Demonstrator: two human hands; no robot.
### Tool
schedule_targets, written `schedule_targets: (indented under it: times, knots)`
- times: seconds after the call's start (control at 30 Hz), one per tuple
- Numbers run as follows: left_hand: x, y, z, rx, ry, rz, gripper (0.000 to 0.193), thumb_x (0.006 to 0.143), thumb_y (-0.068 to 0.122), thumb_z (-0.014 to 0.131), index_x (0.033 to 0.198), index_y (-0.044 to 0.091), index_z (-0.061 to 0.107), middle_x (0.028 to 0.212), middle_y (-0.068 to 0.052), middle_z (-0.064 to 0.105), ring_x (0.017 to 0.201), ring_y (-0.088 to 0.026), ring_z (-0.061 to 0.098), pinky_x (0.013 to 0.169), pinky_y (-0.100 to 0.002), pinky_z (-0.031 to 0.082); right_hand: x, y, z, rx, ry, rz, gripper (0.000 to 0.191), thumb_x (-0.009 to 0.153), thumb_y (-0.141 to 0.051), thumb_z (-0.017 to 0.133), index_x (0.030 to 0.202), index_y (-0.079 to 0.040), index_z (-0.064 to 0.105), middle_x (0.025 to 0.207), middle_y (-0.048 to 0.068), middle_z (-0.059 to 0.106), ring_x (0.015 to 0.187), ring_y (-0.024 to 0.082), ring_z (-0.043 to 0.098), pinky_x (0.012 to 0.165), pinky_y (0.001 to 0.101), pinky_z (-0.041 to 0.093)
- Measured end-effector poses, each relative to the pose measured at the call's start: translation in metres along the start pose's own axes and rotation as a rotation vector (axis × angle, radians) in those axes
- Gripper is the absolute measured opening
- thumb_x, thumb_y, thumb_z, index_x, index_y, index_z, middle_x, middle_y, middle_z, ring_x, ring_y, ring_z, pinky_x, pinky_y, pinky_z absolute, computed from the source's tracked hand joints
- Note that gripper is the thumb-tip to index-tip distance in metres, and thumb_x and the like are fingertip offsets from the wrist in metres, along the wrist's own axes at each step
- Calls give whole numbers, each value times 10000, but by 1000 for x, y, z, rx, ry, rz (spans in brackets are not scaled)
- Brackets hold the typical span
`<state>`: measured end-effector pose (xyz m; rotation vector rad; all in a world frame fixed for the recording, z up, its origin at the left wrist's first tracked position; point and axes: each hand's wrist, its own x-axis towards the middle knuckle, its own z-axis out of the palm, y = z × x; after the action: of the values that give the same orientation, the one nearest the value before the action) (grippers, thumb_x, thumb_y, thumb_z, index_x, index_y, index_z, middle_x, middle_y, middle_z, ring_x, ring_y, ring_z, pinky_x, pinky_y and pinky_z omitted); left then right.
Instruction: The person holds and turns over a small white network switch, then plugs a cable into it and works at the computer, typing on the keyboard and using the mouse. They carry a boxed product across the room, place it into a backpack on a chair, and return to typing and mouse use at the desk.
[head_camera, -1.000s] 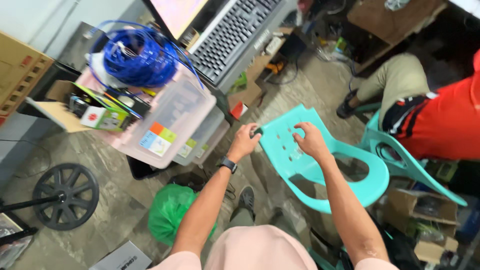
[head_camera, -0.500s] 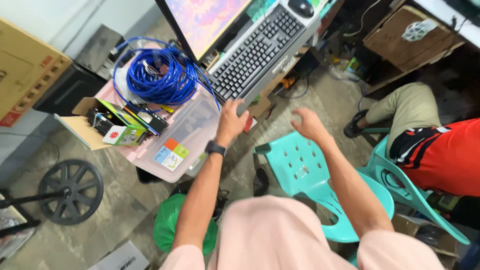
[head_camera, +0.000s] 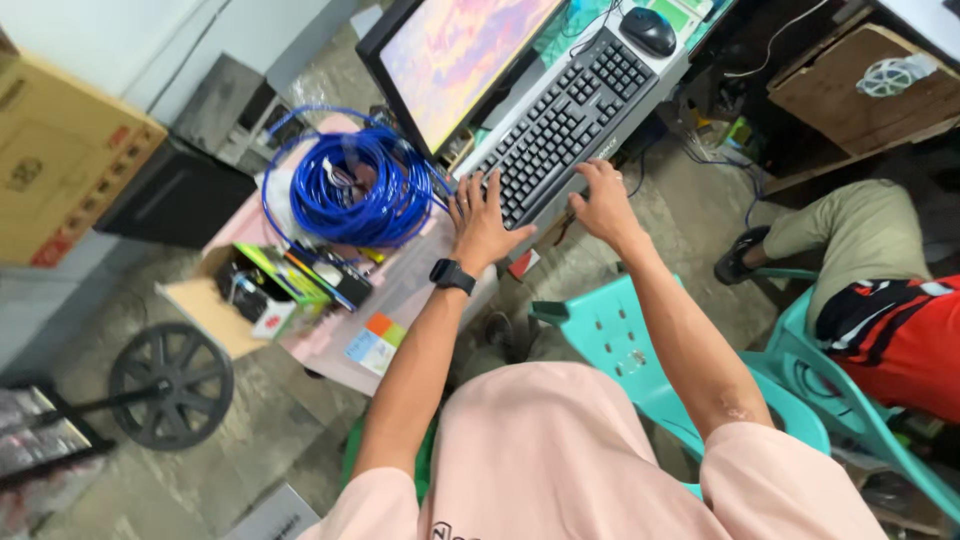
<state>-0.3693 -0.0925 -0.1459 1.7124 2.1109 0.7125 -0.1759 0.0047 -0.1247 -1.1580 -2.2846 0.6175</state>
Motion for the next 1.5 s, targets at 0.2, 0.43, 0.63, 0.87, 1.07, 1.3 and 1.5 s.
schedule_targets:
  times: [0.2,0.43,0.63,0.87,1.07,1.3,1.5]
  knots:
    - [13,1,-10,94,-117,-38,1290,607,603,917,1567,78,233,1589,-280,255,1502,-534,122,1153,-730,101,12,-37,13,-36,-45,96,630,797,-156,793,1379,-37,583,1505,285,455,1367,495,431,1124,528,394]
    - [32,15,-11,159,-103,-6,1367,570,638,919,1587,74,201,1610,-309,235,1505,-557,106,1147,-775,84,14,-48,3,-62,-56,186,647,802,-181,797,1401,-78,578,1521,268,438,1394,487,415,1146,532,381]
    - [47,21,-10,229,-168,60,1484,492,674,926,1624,137,129,1627,-323,179,1494,-608,61,1127,-784,82,17,-35,-12,-109,20,213,677,822,-185,791,1440,-64,541,1549,270,417,1401,494,400,1142,535,385]
    - [58,26,-2,208,-160,54,1458,529,697,904,1623,138,119,1629,-330,168,1483,-598,96,1127,-784,84,31,-17,-31,-120,54,251,622,835,-180,780,1403,-62,557,1538,253,424,1394,477,409,1129,546,379]
    - [77,31,10,93,-94,27,1328,655,728,829,1615,95,164,1611,-337,189,1493,-573,118,1130,-784,74,56,14,-43,-114,84,203,532,856,-156,756,1354,-61,596,1496,230,482,1345,463,453,1094,537,402]
    - [105,31,35,46,-78,-81,1225,733,789,719,1614,95,227,1642,-297,181,1531,-516,60,1161,-752,50,113,69,-47,-63,175,-32,410,865,-114,714,1268,-76,651,1385,204,583,1291,424,535,1095,511,441]
    - [135,31,78,121,-13,-124,1187,759,797,683,1619,115,231,1649,-274,157,1537,-500,15,1154,-739,-6,180,145,-55,-91,151,-182,395,884,-119,708,1270,-59,649,1381,251,564,1289,465,518,1097,538,415]
